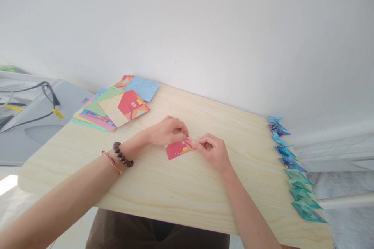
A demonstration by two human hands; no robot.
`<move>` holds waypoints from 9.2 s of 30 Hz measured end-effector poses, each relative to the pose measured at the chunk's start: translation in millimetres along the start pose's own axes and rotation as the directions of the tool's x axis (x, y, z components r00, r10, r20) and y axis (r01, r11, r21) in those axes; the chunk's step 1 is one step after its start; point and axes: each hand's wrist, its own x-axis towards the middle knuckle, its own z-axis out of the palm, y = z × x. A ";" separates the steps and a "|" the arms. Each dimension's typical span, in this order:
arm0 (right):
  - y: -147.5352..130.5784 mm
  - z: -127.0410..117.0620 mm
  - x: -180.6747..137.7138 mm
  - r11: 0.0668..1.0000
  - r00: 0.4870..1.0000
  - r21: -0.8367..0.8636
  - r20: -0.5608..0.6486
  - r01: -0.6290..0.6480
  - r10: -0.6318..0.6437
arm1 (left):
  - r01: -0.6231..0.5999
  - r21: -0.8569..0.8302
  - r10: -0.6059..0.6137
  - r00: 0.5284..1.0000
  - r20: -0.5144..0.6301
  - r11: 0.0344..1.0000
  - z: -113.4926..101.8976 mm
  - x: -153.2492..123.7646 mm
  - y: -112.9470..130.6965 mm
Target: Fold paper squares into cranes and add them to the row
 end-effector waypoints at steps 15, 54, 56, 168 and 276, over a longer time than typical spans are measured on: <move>-10.0 7.4 4.7 0.992 0.998 -0.124 0.045 -0.035 0.041 | -0.038 -0.109 0.032 0.998 -0.055 0.993 12.5 2.7 -7.1; -10.2 -4.9 1.6 0.991 0.998 -0.127 0.049 0.039 -0.033 | 0.131 -0.282 -0.116 0.991 0.069 0.950 -5.1 -4.7 -14.2; -11.3 -0.8 2.5 0.991 0.996 -0.120 0.070 0.065 -0.057 | 0.107 -0.267 -0.088 0.993 0.083 0.958 -2.0 -3.5 -14.2; 4.6 18.9 18.7 0.832 0.949 -0.505 -0.306 -0.228 0.074 | 0.129 0.540 0.032 0.960 -0.278 0.832 34.6 -0.5 8.2; 15.3 11.9 17.7 0.928 0.966 -0.343 -0.254 -0.145 0.057 | 0.059 0.706 0.030 0.993 -0.113 0.706 52.7 -26.1 36.1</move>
